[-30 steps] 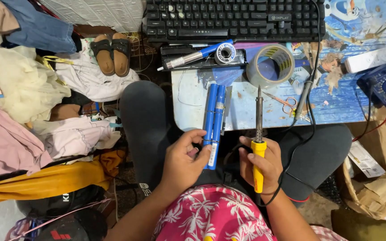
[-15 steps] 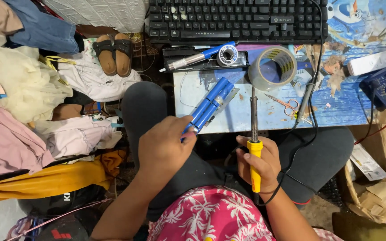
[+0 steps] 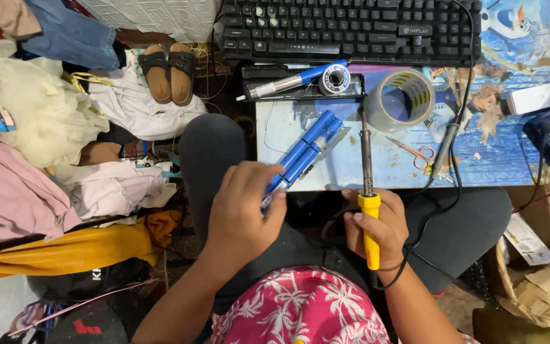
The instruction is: Soldering wires to battery terminals and a circuit board to assemble a battery pack.
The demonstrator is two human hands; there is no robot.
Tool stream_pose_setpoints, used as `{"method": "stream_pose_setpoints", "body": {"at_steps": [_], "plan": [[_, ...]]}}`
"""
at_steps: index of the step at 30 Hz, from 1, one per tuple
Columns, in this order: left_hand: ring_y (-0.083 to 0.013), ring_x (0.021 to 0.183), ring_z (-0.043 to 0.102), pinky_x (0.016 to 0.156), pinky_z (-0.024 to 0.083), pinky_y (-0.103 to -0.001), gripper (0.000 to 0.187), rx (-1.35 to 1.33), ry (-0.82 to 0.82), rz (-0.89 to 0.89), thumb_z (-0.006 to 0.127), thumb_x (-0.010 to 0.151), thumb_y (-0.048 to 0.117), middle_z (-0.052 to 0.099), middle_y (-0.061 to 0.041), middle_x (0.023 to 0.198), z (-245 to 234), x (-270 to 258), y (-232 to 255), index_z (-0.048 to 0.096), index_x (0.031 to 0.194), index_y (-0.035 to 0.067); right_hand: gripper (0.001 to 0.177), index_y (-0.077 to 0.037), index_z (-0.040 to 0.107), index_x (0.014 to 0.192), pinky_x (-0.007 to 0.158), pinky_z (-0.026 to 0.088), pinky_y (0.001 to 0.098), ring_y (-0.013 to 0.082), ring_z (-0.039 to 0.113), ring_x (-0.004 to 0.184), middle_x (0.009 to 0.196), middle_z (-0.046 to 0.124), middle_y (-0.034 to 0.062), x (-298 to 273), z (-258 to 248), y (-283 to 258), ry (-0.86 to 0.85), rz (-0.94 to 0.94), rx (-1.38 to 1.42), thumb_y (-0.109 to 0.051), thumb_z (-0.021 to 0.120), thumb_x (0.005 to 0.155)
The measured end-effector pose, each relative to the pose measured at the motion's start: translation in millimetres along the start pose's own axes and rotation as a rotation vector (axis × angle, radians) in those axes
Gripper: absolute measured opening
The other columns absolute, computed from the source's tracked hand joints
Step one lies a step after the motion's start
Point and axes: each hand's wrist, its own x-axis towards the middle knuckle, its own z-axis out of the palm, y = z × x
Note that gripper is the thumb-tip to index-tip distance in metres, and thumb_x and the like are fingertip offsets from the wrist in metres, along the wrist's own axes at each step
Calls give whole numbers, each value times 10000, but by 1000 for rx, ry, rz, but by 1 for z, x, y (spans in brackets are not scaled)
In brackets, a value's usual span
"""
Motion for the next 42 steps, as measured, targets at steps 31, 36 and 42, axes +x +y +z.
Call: {"method": "stream_pose_setpoints", "body": {"at_steps": [31,36,42], "plan": [[-352,841,876,785,750,-465,94,-690,468,2,829,948,-62,822,-269,955,39,-22,18,765,972,-128,292,-72,725,1010,733,631,463,410,757,810,1040,864,266,61,29,-3,80,5,191,117,897,870],[-436,827,866,727,754,-509,120,-807,529,-7,787,1005,-20,773,-271,910,38,-30,29,723,967,-115,323,-39,684,1059,713,651,501,446,787,818,1049,855,285,64,34,-11,7,34,379,119,883,859],[-426,883,871,743,759,-524,182,-852,494,0,847,952,-9,787,-252,971,31,-18,40,726,1042,-110,287,-50,655,1033,660,641,430,372,769,707,948,857,267,55,38,-14,92,50,447,119,848,905]]}}
